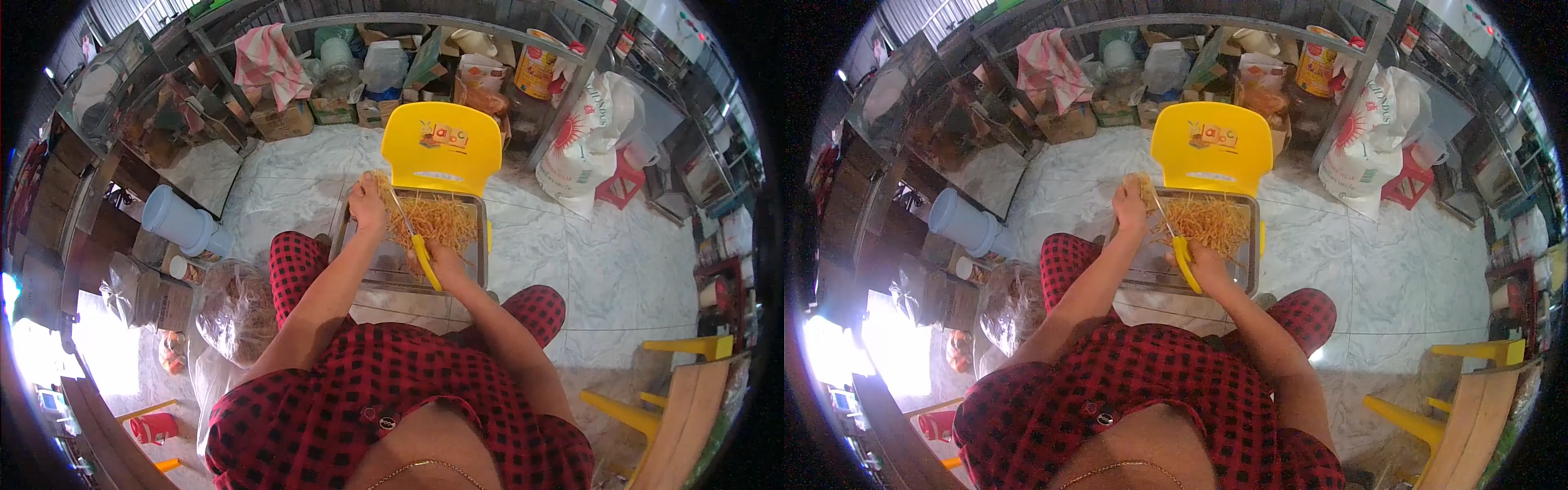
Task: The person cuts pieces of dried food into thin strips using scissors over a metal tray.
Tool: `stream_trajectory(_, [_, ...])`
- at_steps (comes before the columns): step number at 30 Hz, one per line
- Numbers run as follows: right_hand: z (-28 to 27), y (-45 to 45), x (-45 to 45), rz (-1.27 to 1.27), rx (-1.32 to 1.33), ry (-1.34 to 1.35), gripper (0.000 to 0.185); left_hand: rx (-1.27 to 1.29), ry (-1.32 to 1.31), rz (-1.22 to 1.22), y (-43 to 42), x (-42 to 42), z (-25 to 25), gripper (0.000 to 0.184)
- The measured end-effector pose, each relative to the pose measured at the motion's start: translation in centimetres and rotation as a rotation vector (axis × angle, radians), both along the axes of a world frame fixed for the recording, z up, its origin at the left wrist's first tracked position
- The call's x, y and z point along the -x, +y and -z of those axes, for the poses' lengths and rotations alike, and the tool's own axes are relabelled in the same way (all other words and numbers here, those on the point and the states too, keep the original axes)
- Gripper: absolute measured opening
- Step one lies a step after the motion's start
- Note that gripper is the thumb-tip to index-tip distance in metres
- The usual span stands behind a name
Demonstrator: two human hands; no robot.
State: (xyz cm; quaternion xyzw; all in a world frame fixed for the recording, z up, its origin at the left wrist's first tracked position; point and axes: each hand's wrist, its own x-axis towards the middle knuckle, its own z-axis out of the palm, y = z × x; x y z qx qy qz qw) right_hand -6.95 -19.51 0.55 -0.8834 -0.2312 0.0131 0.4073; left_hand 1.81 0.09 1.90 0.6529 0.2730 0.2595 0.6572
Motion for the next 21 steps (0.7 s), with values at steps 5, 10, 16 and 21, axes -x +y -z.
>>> stream_trajectory(5, [-2.7,0.4,0.6,-0.139,-0.396,0.572,0.035,-0.2,-0.148,0.076,-1.3,1.3,-0.6,0.029])
stream_trajectory(10, [-2.9,1.0,1.0,-0.107,-0.513,0.696,0.042,-0.181,-0.212,0.071,-2.0,1.8,-0.9,0.023])
stream_trajectory(16, [-3.8,1.2,1.6,-0.031,-0.565,0.721,0.041,-0.131,-0.296,0.061,-2.5,1.9,-1.8,0.022])
stream_trajectory(21, [-3.5,1.5,1.8,0.0,-0.517,0.72,0.041,-0.081,-0.246,0.126,-3.4,3.8,-3.8,0.022])
